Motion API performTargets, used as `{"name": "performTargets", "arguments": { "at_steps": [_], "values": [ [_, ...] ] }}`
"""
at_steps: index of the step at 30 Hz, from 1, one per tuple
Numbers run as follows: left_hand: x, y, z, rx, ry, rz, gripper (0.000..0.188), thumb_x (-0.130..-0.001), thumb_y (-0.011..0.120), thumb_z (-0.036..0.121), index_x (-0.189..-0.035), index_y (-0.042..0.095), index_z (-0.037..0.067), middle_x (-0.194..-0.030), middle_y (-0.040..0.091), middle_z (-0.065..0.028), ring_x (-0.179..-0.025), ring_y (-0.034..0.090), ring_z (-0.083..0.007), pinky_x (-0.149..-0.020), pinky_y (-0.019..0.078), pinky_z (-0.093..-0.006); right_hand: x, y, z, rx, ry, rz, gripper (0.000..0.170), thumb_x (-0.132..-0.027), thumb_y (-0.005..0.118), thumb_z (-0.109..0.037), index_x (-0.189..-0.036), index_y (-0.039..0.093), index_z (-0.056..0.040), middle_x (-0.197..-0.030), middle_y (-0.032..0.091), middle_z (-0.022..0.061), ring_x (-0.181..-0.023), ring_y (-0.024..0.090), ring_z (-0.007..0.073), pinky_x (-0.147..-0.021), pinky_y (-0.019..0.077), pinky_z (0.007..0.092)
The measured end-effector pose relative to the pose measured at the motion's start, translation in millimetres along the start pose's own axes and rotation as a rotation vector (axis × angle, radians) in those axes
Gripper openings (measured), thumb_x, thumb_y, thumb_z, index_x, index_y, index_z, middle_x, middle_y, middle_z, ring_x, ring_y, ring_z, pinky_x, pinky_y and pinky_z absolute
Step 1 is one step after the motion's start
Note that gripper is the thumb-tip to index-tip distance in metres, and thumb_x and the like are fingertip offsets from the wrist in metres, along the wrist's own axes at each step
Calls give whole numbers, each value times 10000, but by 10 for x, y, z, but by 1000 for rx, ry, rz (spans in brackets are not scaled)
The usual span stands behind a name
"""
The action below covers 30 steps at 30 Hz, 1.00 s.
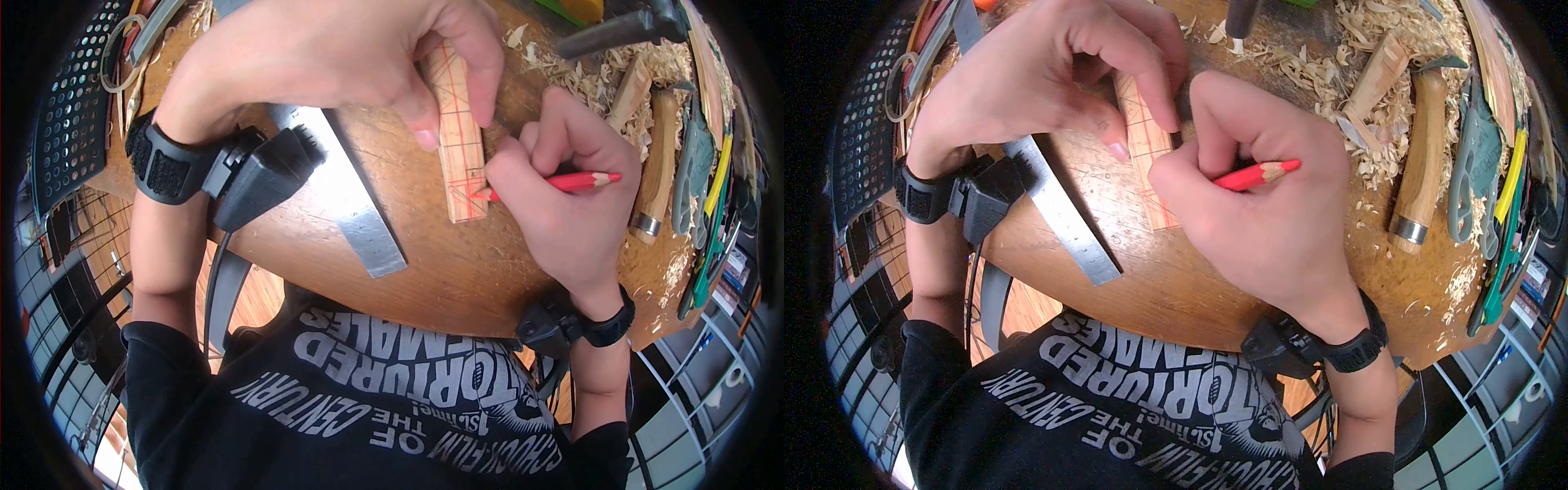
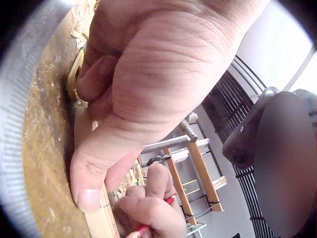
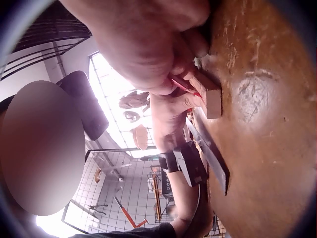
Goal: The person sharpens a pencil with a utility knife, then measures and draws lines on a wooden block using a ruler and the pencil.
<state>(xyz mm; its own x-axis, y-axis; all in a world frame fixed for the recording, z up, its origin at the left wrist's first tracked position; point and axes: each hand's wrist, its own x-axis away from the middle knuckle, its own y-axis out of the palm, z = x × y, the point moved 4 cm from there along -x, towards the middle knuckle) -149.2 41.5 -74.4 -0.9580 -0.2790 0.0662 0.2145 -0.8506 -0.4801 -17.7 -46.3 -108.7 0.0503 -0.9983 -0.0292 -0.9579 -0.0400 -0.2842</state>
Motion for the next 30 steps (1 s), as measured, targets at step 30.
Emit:
{"name": "performTargets", "arguments": {
  "at_steps": [30],
  "values": [
    [6, -4, 8, -58, -16, -4, 300, -641, 734, -57, -922, 709, 43, -908, 655, -70, -783, 625, -198, -638, 483, -284, 5, -1, -14, -18, 0, -28, 333, -757, 552, 116, -629, 313, -78, -571, 328, -67, -541, 306, 9, -488, 251, 211]
  ]
}}
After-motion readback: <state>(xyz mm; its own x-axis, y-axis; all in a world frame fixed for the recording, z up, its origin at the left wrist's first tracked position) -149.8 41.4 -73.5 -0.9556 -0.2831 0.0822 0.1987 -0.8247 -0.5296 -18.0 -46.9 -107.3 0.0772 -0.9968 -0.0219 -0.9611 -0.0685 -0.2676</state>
